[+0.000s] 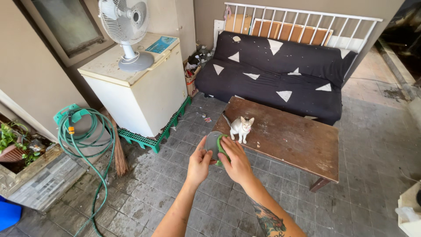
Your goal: The person cleans a white table fan by wiping the blades and the front grill with a green cloth. They also wipe the fan's control knob and the surrounding table surface. A cat is present and interacts with the fan during the process.
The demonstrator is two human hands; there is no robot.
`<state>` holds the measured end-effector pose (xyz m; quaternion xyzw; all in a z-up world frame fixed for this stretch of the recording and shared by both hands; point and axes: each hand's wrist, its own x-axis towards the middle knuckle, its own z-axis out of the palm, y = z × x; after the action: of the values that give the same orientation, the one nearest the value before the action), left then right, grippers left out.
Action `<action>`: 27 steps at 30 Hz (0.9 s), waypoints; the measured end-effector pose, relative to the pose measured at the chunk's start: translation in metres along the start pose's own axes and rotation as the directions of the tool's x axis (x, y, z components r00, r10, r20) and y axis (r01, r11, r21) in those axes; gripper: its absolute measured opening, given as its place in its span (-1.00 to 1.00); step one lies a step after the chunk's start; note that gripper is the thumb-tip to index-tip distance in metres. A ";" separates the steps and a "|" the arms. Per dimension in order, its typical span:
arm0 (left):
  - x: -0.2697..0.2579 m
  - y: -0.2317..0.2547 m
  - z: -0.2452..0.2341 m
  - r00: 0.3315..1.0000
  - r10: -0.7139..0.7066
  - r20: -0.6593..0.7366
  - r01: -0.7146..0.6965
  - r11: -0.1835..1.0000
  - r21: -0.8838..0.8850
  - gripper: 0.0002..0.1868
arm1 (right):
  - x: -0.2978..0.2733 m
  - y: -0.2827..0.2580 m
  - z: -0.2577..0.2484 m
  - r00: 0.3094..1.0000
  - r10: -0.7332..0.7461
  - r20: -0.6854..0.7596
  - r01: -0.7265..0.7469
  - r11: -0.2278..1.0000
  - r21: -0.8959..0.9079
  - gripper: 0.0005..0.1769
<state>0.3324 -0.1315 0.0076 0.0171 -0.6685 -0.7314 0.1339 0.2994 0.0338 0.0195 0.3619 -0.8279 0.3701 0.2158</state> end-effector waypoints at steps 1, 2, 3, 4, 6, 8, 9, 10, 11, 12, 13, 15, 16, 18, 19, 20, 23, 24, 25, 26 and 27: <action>0.000 -0.002 0.002 0.999 0.008 0.032 -0.008 1.000 -0.002 -0.35 | 0.001 0.001 0.001 1.000 0.009 -0.021 -0.009 1.000 -0.005 -0.46; 0.000 -0.004 0.006 0.998 0.014 0.066 -0.014 1.000 -0.005 -0.35 | -0.001 0.001 0.000 0.999 0.021 -0.042 -0.021 1.000 -0.011 -0.47; 0.001 -0.007 0.008 0.995 0.020 0.101 -0.020 1.000 -0.008 -0.35 | -0.003 0.000 -0.002 0.998 -0.011 -0.055 0.011 1.000 -0.005 -0.47; 0.003 -0.010 0.010 0.996 0.049 0.078 -0.047 0.999 -0.024 -0.35 | -0.005 -0.001 -0.004 0.997 -0.038 -0.064 0.038 0.999 0.003 -0.47; 0.010 -0.016 0.014 0.995 0.094 0.030 -0.092 0.994 -0.053 -0.36 | -0.010 -0.001 -0.012 0.996 -0.074 -0.057 0.074 0.997 0.007 -0.49; 0.011 -0.020 0.016 0.995 0.089 0.043 -0.083 0.990 -0.115 -0.36 | -0.013 0.003 -0.021 0.995 -0.096 -0.022 0.096 0.995 0.004 -0.54; 0.010 -0.020 0.018 0.995 0.086 0.047 -0.079 0.986 -0.147 -0.36 | -0.015 0.005 -0.026 0.997 -0.060 -0.038 0.060 0.998 0.000 -0.57; 0.011 -0.020 0.023 0.996 0.075 0.056 -0.064 0.983 -0.170 -0.35 | -0.014 0.010 -0.032 0.998 -0.034 -0.055 0.034 0.999 -0.005 -0.61; 0.009 -0.020 0.028 0.996 0.063 0.064 -0.050 0.980 -0.193 -0.35 | -0.017 0.013 -0.036 0.997 -0.009 -0.073 0.008 1.000 -0.010 -0.64; 0.009 -0.018 0.035 0.996 0.058 0.071 -0.041 0.975 -0.217 -0.35 | -0.021 0.017 -0.039 0.984 0.168 -0.052 -0.161 0.980 0.114 -0.63; 0.006 -0.017 0.041 0.997 0.035 0.065 -0.023 0.983 -0.181 -0.37 | -0.027 0.021 -0.042 0.942 0.335 -0.009 -0.324 0.917 0.230 -0.61; 0.006 -0.011 0.048 0.999 0.008 0.049 -0.003 0.994 -0.108 -0.40 | -0.032 0.036 -0.044 0.884 0.467 -0.036 -0.417 0.820 0.391 -0.61; 0.006 -0.008 0.050 0.999 -0.003 0.044 0.006 0.998 -0.067 -0.44 | -0.034 0.046 -0.047 0.883 0.454 -0.121 -0.361 0.820 0.444 -0.63; 0.005 -0.005 0.054 0.999 -0.026 0.033 0.025 1.000 0.016 -0.50 | -0.039 0.064 -0.053 0.847 0.475 -0.238 -0.272 0.772 0.574 -0.65; 0.007 -0.004 0.057 0.999 -0.016 0.037 0.015 0.999 0.045 -0.51 | -0.040 0.072 -0.057 0.818 0.510 -0.266 -0.237 0.720 0.652 -0.65; 0.007 -0.003 0.061 0.999 -0.009 0.042 0.006 0.997 0.074 -0.53 | -0.041 0.075 -0.061 0.787 0.547 -0.286 -0.197 0.662 0.723 -0.65; 0.007 0.002 0.083 0.995 -0.014 0.098 -0.001 0.987 0.158 -0.52 | -0.039 0.069 -0.065 0.784 0.531 -0.322 -0.244 0.740 0.627 -0.63; 0.007 0.004 0.094 0.992 -0.021 0.123 -0.002 0.983 0.186 -0.51 | -0.036 0.065 -0.066 0.829 0.486 -0.276 -0.278 0.787 0.550 -0.63; 0.008 0.007 0.105 0.989 -0.023 0.146 -0.001 0.986 0.166 -0.51 | -0.032 0.061 -0.067 0.868 0.443 -0.224 -0.303 0.830 0.468 -0.63; 0.011 0.010 0.116 0.985 -0.023 0.170 -0.002 0.989 0.145 -0.50 | -0.029 0.060 -0.071 0.900 0.403 -0.167 -0.318 0.868 0.381 -0.62; 0.013 0.012 0.125 0.981 -0.023 0.194 -0.002 0.992 0.125 -0.50 | -0.027 0.060 -0.076 0.919 0.307 -0.246 -0.240 0.933 0.269 -0.65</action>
<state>0.2961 -0.0140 0.0349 -0.0428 -0.7227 -0.6870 0.0625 0.2786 0.1322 0.0237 0.2078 -0.7818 0.5393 0.2340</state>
